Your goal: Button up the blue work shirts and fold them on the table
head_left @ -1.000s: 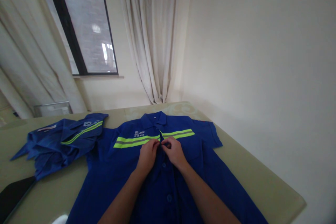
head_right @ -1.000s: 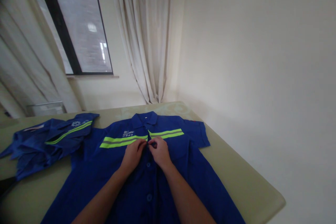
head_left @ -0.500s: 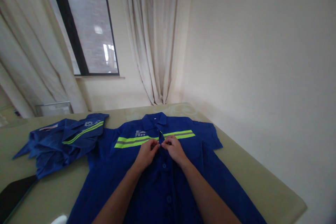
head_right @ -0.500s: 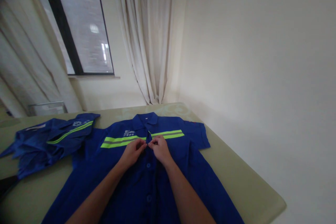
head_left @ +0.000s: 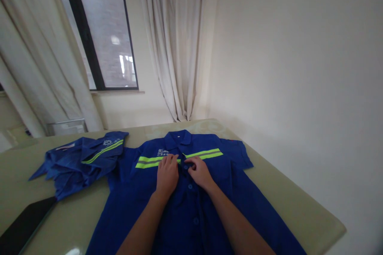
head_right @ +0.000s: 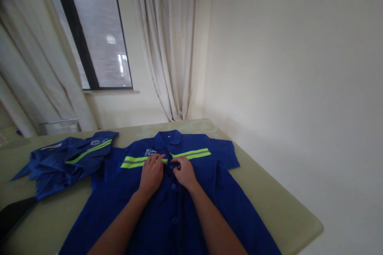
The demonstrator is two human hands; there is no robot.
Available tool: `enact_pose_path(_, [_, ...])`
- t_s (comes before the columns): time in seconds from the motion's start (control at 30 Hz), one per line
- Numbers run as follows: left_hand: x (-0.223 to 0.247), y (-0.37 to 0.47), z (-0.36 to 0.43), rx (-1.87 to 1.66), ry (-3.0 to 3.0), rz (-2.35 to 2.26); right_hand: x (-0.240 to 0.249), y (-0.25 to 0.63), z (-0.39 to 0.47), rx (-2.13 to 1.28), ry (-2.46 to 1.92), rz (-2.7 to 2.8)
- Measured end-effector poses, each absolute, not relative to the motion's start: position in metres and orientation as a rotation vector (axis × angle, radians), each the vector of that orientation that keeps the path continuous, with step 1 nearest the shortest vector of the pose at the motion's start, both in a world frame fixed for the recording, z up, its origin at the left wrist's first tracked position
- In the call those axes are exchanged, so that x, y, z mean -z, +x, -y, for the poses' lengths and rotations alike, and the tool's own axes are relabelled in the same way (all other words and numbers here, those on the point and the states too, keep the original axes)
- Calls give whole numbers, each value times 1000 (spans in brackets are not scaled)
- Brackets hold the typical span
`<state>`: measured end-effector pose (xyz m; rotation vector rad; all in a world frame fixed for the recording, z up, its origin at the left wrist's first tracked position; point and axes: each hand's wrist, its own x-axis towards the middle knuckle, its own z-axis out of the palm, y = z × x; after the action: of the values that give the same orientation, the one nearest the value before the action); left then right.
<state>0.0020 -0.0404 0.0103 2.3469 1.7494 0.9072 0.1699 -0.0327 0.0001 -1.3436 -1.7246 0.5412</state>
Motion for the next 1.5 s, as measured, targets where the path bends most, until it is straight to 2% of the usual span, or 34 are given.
enact_pose_path(0.4, [14,7,95,-637,2564,-1867,-23,133,19,-149,-1727,1774])
enact_pose_path(0.6, [-18,-2,86,-529,2535,-1824,-2,135,3,-267,-1556,1613])
enact_pose_path(0.73, [-35,7,47,-582,2402,-1952,6,149,-6,-329,-1493,1556])
enact_pose_path(0.87, [-22,18,24,-669,2337,-1949,11,152,-8,-398,-1396,1546])
enact_pose_path(1.2, [-15,0,8,-980,2145,-1765,9,154,-6,-484,-1202,1559])
enact_pose_path(1.5, [-16,6,16,-1036,2141,-1792,1,149,0,-409,-1242,1548])
